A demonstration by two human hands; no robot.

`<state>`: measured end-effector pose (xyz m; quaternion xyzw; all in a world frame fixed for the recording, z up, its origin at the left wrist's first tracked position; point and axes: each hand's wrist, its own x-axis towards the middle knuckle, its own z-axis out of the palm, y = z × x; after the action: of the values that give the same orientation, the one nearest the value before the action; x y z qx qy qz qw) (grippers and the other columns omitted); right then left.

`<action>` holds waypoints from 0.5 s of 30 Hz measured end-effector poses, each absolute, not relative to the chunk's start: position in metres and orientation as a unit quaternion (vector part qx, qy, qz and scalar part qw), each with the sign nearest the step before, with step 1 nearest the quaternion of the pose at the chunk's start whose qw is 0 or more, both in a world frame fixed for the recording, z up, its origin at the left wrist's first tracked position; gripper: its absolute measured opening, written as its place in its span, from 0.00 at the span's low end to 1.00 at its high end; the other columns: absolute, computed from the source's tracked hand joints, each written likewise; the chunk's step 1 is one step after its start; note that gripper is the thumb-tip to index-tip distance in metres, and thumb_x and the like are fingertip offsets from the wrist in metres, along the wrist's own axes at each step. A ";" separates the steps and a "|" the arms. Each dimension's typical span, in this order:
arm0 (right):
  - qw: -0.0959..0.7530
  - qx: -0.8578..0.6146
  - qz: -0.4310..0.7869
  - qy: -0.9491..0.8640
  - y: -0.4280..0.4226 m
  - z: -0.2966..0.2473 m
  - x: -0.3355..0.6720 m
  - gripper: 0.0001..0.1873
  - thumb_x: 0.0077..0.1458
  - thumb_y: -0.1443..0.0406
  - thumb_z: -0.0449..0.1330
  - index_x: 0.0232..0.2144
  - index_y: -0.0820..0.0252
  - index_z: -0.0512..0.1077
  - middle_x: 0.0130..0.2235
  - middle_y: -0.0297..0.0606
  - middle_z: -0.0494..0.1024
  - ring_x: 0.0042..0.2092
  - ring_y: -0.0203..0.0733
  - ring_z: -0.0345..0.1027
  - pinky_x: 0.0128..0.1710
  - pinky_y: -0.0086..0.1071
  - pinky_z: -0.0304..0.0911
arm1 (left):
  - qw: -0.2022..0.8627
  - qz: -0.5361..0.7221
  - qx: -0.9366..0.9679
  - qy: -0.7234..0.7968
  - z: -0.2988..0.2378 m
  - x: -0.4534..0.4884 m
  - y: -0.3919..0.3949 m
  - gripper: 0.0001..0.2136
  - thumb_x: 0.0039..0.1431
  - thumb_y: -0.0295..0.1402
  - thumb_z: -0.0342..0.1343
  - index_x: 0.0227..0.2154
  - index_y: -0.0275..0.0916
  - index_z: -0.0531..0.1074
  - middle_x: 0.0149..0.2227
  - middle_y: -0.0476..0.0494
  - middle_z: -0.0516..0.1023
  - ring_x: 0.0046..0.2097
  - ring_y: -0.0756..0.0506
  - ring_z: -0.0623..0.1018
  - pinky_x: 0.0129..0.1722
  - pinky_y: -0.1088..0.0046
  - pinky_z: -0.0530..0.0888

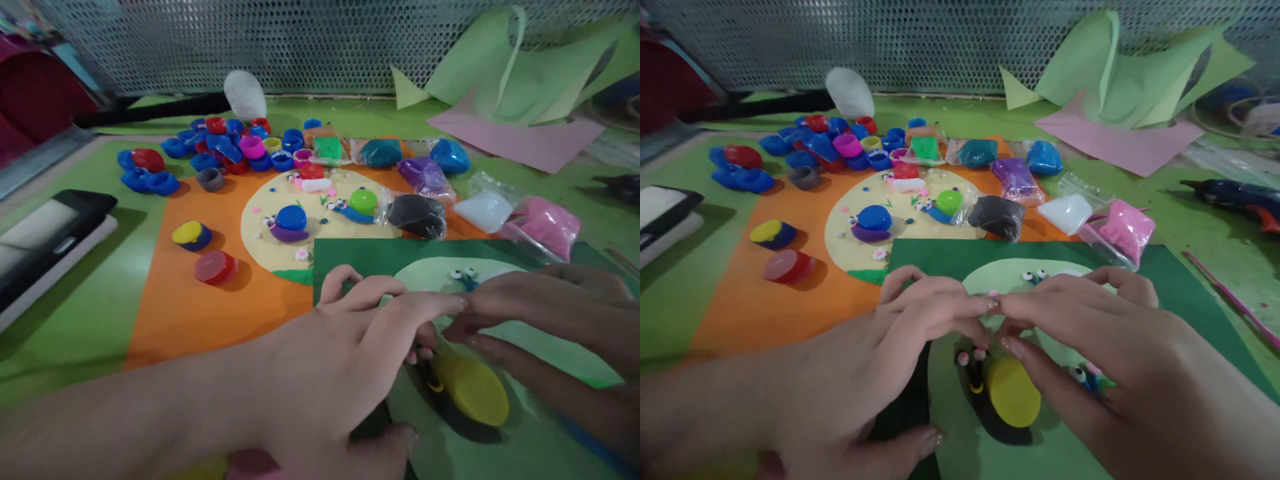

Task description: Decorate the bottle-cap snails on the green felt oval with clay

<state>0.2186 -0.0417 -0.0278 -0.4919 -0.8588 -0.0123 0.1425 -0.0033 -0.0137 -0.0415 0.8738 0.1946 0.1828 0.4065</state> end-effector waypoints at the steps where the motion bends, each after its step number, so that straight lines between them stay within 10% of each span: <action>1: 0.138 -0.495 -0.016 -0.858 -0.042 -0.028 0.218 0.11 0.57 0.55 0.45 0.36 0.42 0.66 0.31 0.30 0.75 0.32 0.46 0.71 0.32 0.37 0.63 | 0.405 0.180 0.875 0.196 -0.041 -0.003 -0.014 0.33 0.49 0.33 0.50 0.57 0.34 0.45 0.47 0.38 0.69 0.53 0.38 0.63 0.50 0.56 0.60; 15: 0.134 -0.511 -0.024 -0.849 -0.043 -0.030 0.216 0.13 0.57 0.54 0.45 0.42 0.41 0.64 0.33 0.31 0.76 0.36 0.47 0.71 0.35 0.36 0.68 | 0.392 0.165 0.884 0.193 -0.038 -0.004 -0.012 0.27 0.50 0.35 0.50 0.54 0.36 0.52 0.49 0.39 0.67 0.51 0.38 0.64 0.50 0.58 0.59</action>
<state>0.2158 -0.0428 -0.0301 -0.5110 -0.8487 -0.0244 0.1342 -0.0044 -0.0123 -0.0379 0.8844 0.1926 0.1645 0.3919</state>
